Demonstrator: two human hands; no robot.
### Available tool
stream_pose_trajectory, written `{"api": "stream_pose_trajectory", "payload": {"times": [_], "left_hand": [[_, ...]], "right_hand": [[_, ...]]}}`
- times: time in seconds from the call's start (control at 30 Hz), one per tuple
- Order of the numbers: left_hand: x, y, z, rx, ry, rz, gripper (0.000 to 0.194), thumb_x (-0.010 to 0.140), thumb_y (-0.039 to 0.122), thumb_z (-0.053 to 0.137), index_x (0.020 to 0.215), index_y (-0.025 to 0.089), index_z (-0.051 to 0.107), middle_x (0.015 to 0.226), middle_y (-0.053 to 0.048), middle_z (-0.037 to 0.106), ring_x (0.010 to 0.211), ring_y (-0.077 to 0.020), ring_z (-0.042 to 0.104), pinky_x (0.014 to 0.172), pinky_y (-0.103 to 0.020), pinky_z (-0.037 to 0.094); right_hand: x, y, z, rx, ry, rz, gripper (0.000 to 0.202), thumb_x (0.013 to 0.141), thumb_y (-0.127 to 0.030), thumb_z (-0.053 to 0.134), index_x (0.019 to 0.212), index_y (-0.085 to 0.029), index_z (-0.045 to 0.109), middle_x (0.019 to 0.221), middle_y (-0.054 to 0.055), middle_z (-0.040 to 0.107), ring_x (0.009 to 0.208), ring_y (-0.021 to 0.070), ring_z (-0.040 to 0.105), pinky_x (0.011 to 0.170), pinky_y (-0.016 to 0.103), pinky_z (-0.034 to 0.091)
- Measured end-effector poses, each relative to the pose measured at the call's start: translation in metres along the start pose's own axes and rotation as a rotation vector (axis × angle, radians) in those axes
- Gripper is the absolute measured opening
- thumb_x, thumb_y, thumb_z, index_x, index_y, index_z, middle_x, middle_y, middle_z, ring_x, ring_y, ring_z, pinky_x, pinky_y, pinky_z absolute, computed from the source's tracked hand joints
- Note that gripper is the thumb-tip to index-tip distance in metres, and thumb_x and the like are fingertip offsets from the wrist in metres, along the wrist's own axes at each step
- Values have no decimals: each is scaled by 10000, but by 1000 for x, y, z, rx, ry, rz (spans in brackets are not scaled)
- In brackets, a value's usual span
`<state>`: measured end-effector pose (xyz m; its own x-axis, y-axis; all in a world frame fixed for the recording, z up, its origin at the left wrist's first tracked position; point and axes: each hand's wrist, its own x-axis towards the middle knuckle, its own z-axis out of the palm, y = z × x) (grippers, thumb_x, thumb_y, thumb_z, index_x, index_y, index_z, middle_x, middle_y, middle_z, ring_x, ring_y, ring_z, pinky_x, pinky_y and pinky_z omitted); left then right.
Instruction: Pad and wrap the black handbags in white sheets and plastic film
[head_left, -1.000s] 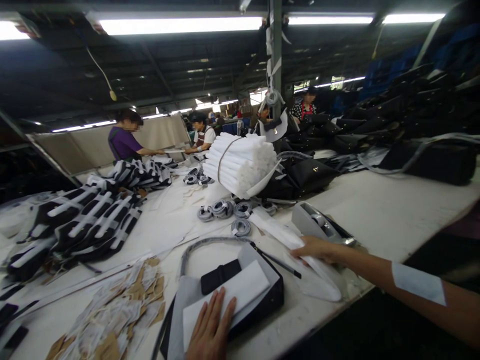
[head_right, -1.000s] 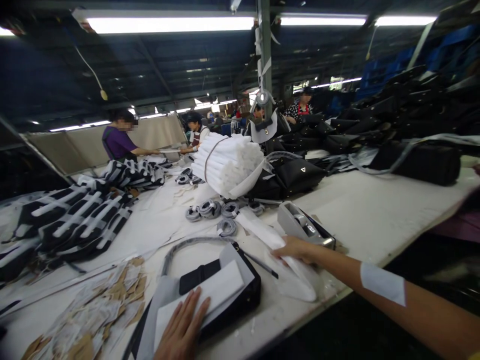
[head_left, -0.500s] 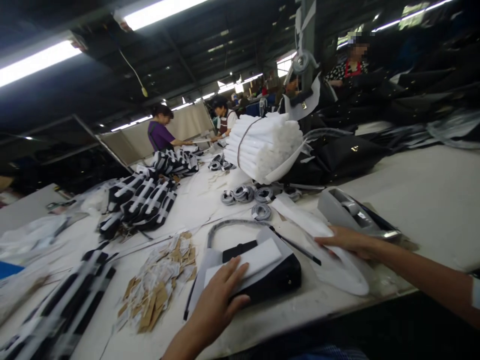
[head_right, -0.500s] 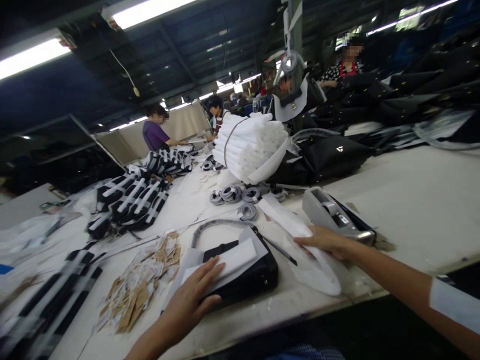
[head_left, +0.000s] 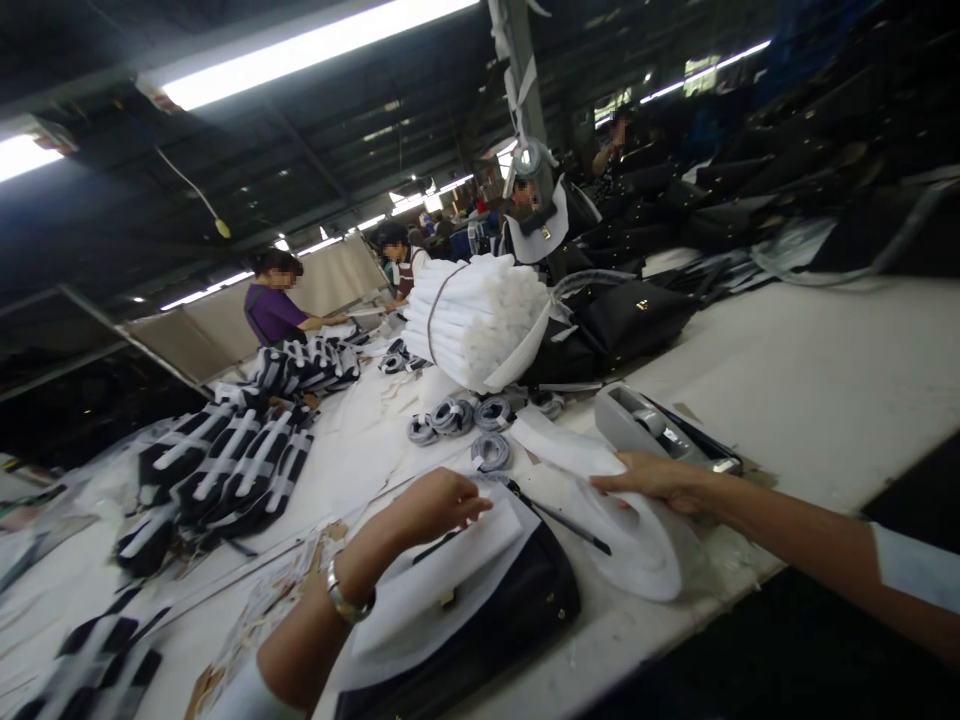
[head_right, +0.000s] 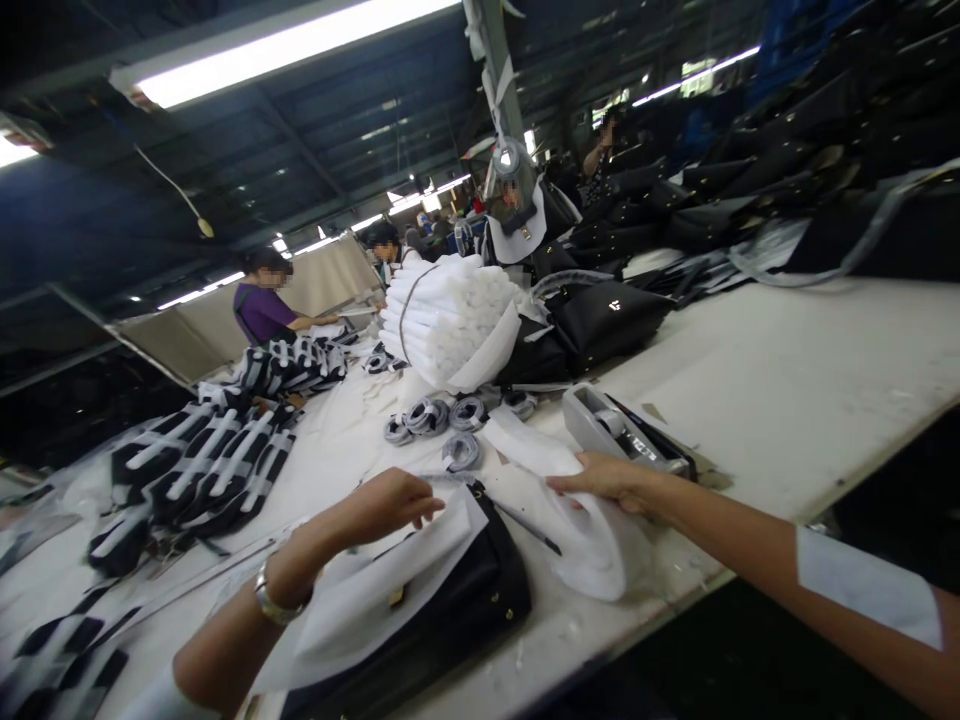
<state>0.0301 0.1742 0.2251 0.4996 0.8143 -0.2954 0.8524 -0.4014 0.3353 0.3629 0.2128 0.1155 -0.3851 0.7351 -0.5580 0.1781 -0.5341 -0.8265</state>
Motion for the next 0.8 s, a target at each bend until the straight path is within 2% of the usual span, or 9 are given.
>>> {"api": "stream_pose_trajectory", "payload": {"times": [0.07, 0.1, 0.17, 0.27, 0.33, 0.47, 0.53, 0.7, 0.8], "left_hand": [[40, 9, 5, 68, 103, 79, 257, 955, 356, 588, 1062, 169, 728, 999, -74, 770, 901, -228, 718, 827, -316, 536], [60, 14, 10, 92, 143, 140, 348, 925, 302, 644, 1252, 183, 646, 1220, -103, 714, 1082, -260, 680, 938, -360, 513], [100, 22, 24, 128, 169, 289, 776, 821, 219, 776, 1496, 235, 394, 1544, -135, 459, 1375, -288, 486, 1102, -400, 417], [150, 26, 45, 175, 165, 473, 1116, 662, 212, 905, 1557, 291, 243, 1652, -145, 246, 1518, -346, 229, 1203, -523, 273], [174, 22, 57, 187, 178, 548, 1095, 680, 223, 889, 1558, 269, 236, 1639, -152, 280, 1522, -351, 216, 1220, -567, 223], [195, 9, 70, 180, 212, 601, 549, 917, 191, 622, 1435, 220, 443, 1393, -106, 613, 1299, -230, 566, 1163, -426, 384], [197, 3, 70, 181, 244, 590, 404, 964, 181, 531, 1365, 215, 505, 1273, -90, 681, 1171, -207, 645, 1057, -366, 489], [198, -10, 61, 215, 299, 574, 437, 945, 111, 505, 1369, 214, 487, 1331, -117, 645, 1197, -226, 632, 996, -366, 541], [204, -19, 55, 227, 335, 553, 463, 933, 72, 486, 1378, 201, 485, 1359, -133, 629, 1223, -237, 623, 1024, -383, 532]], "right_hand": [[0, -3, 1, 24, -3, -1, 459, 653, -425, 912, 922, -203, 614, 845, 27, 654, 648, 125, 597, 537, 194, 511], [1, -4, 1, 31, -9, -2, 477, 642, -427, 919, 934, -199, 619, 839, 25, 658, 635, 124, 594, 528, 194, 508], [2, -6, 2, 45, -20, -6, 510, 621, -444, 931, 943, -190, 628, 819, 25, 665, 606, 123, 583, 506, 199, 500], [4, -10, 2, 62, -17, -19, 543, 594, -473, 946, 921, -172, 634, 791, 28, 664, 596, 123, 571, 496, 202, 497], [3, -13, 3, 81, -3, -24, 564, 571, -476, 959, 911, -168, 631, 790, 25, 662, 606, 118, 570, 506, 195, 501], [-9, -18, 2, 167, -29, -25, 651, 554, -505, 964, 981, -163, 612, 839, 23, 676, 625, 106, 589, 545, 191, 521], [-18, -14, 0, 221, -69, -28, 668, 593, -550, 934, 1012, -153, 599, 880, 40, 690, 660, 115, 621, 609, 217, 553], [-45, 19, -7, 352, -238, -76, 541, 705, -474, 898, 985, -105, 619, 908, 89, 715, 779, 157, 688, 771, 271, 580], [-64, 41, -11, 344, -236, -69, 526, 719, -433, 895, 1022, -100, 622, 926, 108, 731, 812, 182, 706, 791, 296, 582]]}}
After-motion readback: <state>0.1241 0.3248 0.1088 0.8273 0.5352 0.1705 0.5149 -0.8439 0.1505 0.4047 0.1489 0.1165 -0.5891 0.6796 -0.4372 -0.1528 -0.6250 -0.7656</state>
